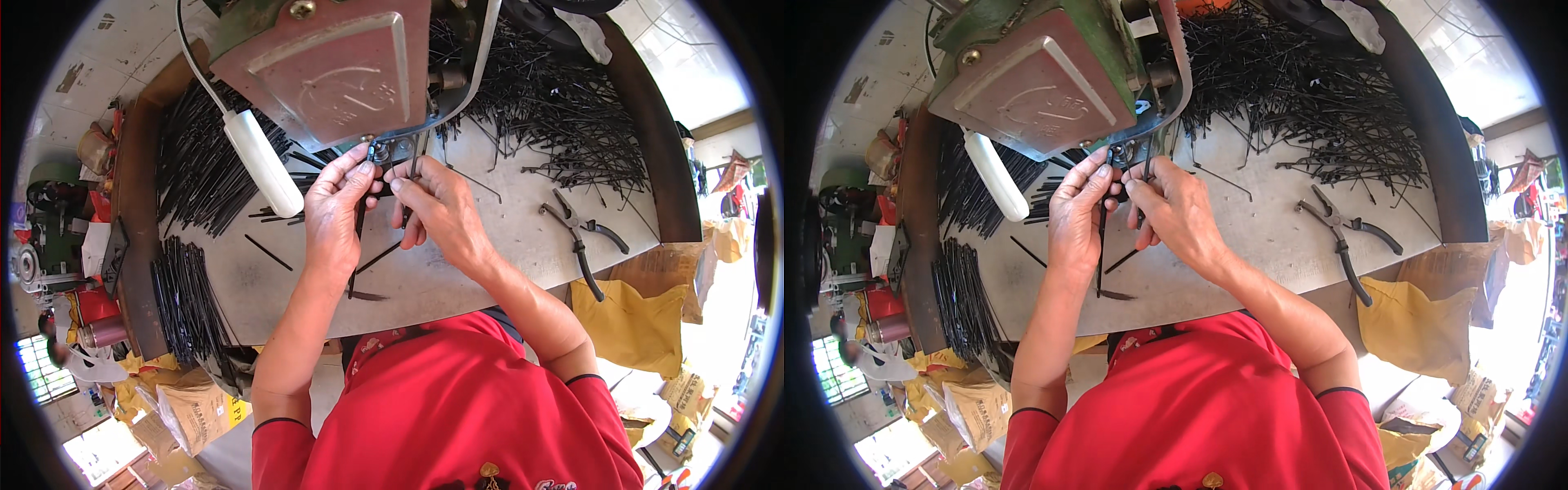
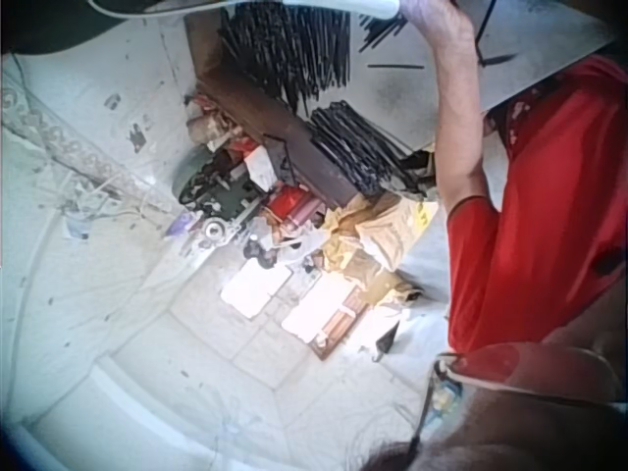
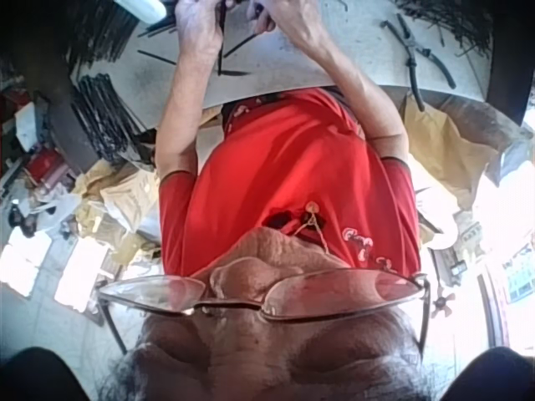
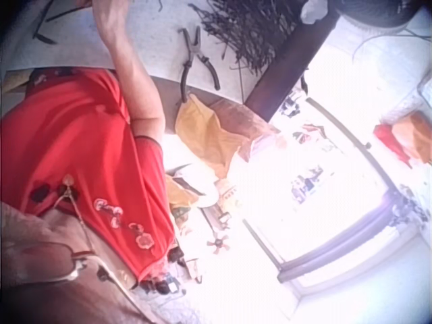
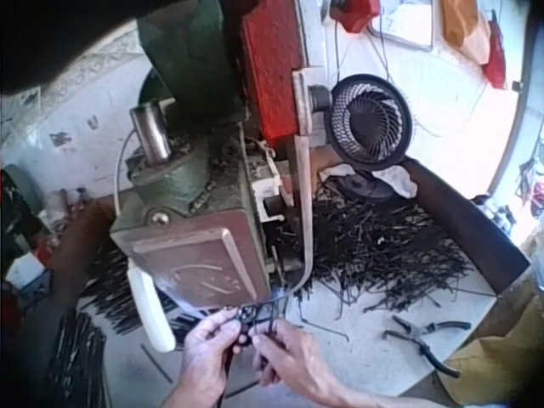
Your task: The person repeatedly picks up thin black metal rods and bends them into U-shapes using a manual bending machine. They handle the rods one at a time, inserting them into the machine, operating the lever, and removing the bent pieces.
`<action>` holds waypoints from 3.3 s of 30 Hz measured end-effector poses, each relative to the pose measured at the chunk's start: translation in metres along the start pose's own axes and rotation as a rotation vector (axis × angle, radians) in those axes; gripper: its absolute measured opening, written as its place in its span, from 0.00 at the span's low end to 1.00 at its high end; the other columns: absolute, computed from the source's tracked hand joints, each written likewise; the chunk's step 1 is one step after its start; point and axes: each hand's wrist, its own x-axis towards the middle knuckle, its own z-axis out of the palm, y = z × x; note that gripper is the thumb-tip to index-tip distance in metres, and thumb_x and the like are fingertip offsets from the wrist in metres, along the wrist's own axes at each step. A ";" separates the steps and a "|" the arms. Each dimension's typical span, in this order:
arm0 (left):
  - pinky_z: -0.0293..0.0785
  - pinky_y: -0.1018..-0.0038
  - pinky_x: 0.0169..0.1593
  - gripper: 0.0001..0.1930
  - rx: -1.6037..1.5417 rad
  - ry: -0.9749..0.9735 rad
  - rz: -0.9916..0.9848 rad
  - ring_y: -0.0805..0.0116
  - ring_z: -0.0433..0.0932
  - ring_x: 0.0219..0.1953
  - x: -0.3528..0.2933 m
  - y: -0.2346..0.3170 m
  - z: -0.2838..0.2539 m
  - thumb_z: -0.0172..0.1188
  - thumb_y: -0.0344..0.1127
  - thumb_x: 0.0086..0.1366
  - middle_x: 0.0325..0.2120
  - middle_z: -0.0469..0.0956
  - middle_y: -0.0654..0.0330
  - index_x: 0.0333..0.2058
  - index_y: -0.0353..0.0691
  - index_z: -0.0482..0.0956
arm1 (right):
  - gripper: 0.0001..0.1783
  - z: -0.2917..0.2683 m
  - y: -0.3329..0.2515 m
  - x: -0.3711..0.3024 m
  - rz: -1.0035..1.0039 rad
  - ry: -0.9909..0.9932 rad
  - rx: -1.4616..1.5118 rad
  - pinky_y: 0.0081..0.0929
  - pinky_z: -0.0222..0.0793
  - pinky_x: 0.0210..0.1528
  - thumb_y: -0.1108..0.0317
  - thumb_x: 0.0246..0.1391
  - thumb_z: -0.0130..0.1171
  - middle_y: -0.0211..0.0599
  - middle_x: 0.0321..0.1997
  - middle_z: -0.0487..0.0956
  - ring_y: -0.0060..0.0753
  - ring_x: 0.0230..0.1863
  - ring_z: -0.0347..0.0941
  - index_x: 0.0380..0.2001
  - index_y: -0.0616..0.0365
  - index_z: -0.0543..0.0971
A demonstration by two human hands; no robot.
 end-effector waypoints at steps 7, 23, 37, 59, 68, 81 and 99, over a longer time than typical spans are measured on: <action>0.69 0.85 0.32 0.16 0.004 -0.006 0.021 0.80 0.74 0.32 0.001 -0.004 0.000 0.58 0.28 0.62 0.34 0.77 0.63 0.49 0.32 0.73 | 0.11 0.003 0.002 0.001 0.016 0.004 0.002 0.20 0.65 0.14 0.68 0.57 0.49 0.37 0.19 0.76 0.25 0.12 0.72 0.36 0.66 0.72; 0.70 0.83 0.36 0.17 -0.090 -0.005 0.044 0.78 0.74 0.34 -0.002 -0.011 0.003 0.57 0.28 0.64 0.35 0.77 0.60 0.51 0.29 0.71 | 0.09 0.012 0.005 -0.001 -0.089 0.106 -0.102 0.22 0.67 0.14 0.69 0.58 0.50 0.37 0.19 0.76 0.23 0.13 0.71 0.33 0.66 0.71; 0.73 0.83 0.32 0.14 0.000 -0.055 -0.018 0.78 0.76 0.28 0.004 0.002 -0.004 0.57 0.27 0.63 0.31 0.78 0.59 0.48 0.31 0.73 | 0.10 0.001 0.002 0.007 -0.019 0.014 -0.090 0.23 0.65 0.13 0.67 0.58 0.49 0.37 0.17 0.75 0.25 0.10 0.69 0.31 0.65 0.71; 0.68 0.83 0.35 0.18 -0.078 0.010 0.014 0.80 0.70 0.29 -0.006 -0.008 0.006 0.56 0.28 0.64 0.32 0.76 0.62 0.51 0.29 0.70 | 0.10 0.008 0.003 0.001 -0.048 0.068 -0.055 0.22 0.63 0.12 0.68 0.57 0.50 0.36 0.18 0.75 0.23 0.10 0.68 0.31 0.66 0.72; 0.68 0.83 0.33 0.17 -0.111 0.010 0.012 0.80 0.71 0.28 -0.005 -0.010 0.007 0.56 0.27 0.64 0.32 0.77 0.62 0.51 0.30 0.71 | 0.09 0.003 0.002 0.003 -0.056 0.040 -0.073 0.23 0.64 0.13 0.68 0.57 0.50 0.37 0.17 0.75 0.26 0.10 0.69 0.30 0.65 0.71; 0.70 0.82 0.22 0.13 0.085 -0.102 -0.169 0.74 0.74 0.20 0.011 0.020 -0.009 0.59 0.30 0.62 0.23 0.76 0.60 0.45 0.38 0.71 | 0.11 -0.017 -0.019 0.025 0.202 -0.139 -0.150 0.20 0.49 0.11 0.61 0.51 0.51 0.39 0.13 0.72 0.19 0.07 0.56 0.29 0.59 0.74; 0.79 0.75 0.38 0.15 0.096 -0.096 -0.189 0.70 0.79 0.33 -0.049 0.001 -0.001 0.56 0.33 0.65 0.33 0.77 0.58 0.48 0.33 0.67 | 0.17 -0.008 0.006 0.015 0.023 -0.193 0.002 0.17 0.69 0.24 0.68 0.57 0.56 0.30 0.23 0.74 0.17 0.21 0.72 0.46 0.68 0.72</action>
